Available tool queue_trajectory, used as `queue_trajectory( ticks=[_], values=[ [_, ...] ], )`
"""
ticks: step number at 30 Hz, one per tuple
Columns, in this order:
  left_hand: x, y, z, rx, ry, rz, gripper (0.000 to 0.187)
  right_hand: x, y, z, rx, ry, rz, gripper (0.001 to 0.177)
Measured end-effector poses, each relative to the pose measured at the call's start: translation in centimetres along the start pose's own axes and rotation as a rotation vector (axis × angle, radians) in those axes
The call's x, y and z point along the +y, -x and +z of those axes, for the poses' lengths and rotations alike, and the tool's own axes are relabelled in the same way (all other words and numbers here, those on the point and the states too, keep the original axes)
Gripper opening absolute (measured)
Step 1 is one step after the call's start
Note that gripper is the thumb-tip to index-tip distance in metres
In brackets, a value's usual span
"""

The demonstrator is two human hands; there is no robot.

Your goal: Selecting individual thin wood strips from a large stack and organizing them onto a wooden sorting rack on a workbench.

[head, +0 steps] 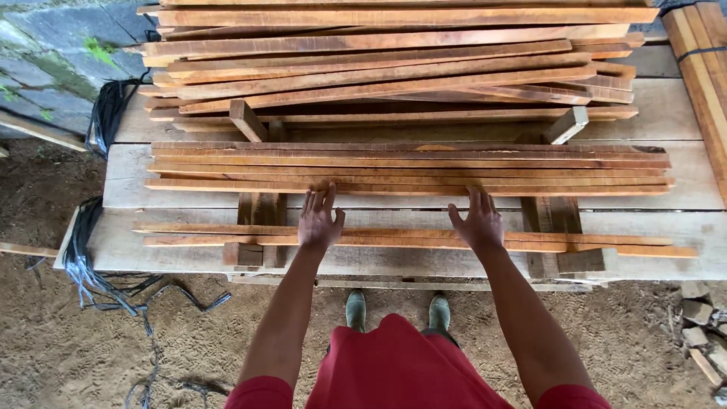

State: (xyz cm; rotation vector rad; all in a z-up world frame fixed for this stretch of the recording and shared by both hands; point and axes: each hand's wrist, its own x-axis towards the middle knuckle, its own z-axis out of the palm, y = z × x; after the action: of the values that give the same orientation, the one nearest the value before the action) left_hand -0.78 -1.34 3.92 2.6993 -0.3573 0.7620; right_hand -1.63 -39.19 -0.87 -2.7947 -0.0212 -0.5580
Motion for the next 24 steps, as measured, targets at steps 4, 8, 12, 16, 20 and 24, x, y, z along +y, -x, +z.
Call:
queue_trajectory(
  ticks=[4, 8, 12, 16, 20, 24],
  values=[
    [-0.4, 0.4, 0.8, -0.012, -0.029, 0.003, 0.063, 0.0, 0.0, -0.3, 0.042, 0.036, -0.034, 0.067],
    [-2.1, 1.9, 3.4, -0.054, -0.037, -0.061, 0.065, -1.2, 1.2, -2.2, 0.013, -0.091, -0.261, 0.052],
    [-3.3, 3.5, 6.1, -0.059, 0.08, -0.101, 0.056, -1.9, 1.9, -4.5, -0.718, -0.056, -0.022, 0.052],
    [-4.1, 3.9, 6.7, -0.049, 0.11, -0.08, 0.032, 0.0, 0.0, -1.2, -0.945, 0.005, 0.106, 0.058],
    [-3.5, 3.4, 4.2, -0.163, 0.297, -0.021, 0.019, 0.0, -0.2, -1.6, -0.967, 0.001, 0.151, 0.065],
    [-4.9, 3.7, 3.3, -0.176, 0.294, 0.182, 0.02, 0.3, 1.5, 0.1, -0.384, -0.013, -0.064, 0.045]
  ],
)
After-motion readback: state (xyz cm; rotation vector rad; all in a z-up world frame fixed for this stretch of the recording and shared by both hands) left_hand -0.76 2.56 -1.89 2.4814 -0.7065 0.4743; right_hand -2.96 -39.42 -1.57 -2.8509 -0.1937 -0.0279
